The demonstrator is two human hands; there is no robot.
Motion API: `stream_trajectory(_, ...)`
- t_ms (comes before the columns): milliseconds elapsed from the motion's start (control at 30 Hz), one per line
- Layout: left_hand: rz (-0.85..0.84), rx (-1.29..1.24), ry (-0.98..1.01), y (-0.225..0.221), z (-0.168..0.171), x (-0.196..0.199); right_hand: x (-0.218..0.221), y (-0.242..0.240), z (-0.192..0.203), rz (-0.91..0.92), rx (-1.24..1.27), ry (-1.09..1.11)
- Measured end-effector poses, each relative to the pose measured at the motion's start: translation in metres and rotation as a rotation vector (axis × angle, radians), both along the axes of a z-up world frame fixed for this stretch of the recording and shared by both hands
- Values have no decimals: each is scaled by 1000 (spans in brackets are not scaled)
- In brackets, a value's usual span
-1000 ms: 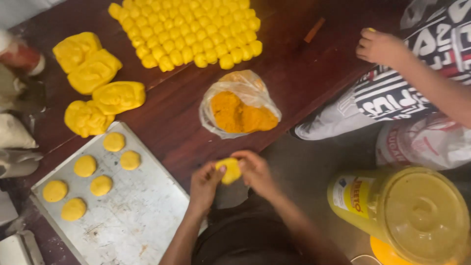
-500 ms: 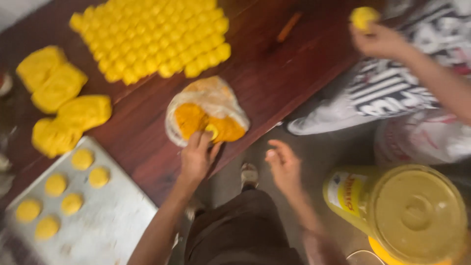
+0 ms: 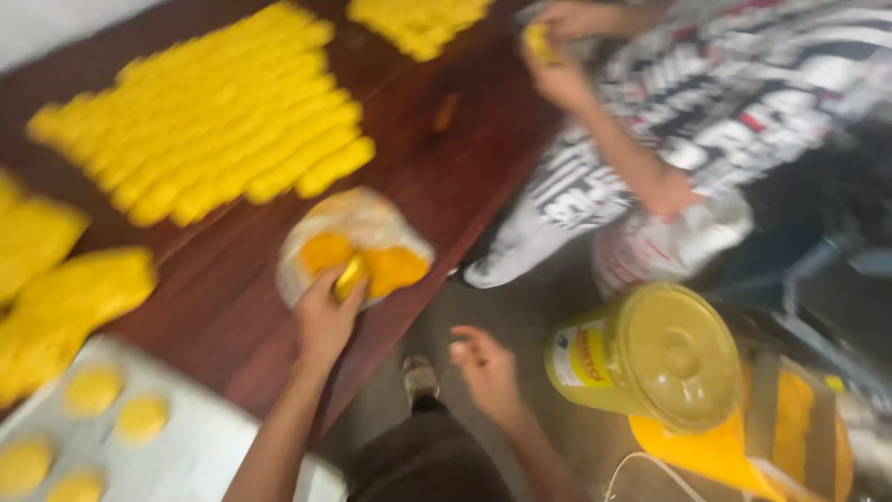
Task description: Shaping and filling dough balls in a bakery production area.
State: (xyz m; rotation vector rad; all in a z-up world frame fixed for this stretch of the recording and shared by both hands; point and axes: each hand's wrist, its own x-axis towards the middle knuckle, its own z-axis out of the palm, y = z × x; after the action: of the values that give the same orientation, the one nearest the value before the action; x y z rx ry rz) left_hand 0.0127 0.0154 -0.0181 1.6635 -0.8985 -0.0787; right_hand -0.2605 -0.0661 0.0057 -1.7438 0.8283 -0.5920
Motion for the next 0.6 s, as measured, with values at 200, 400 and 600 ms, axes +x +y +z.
stream_trajectory(200, -49, -240, 796, 2, -21, 5, 13, 6, -10, -21, 10, 25)
stream_trajectory(400, -144, -299, 1169, 24, 32, -7, 73, -31, -6, 117, 104, -77)
stream_trajectory(600, -22, -183, 1273, 63, 57, -47, 112, -38, 12, 332, 171, -53)
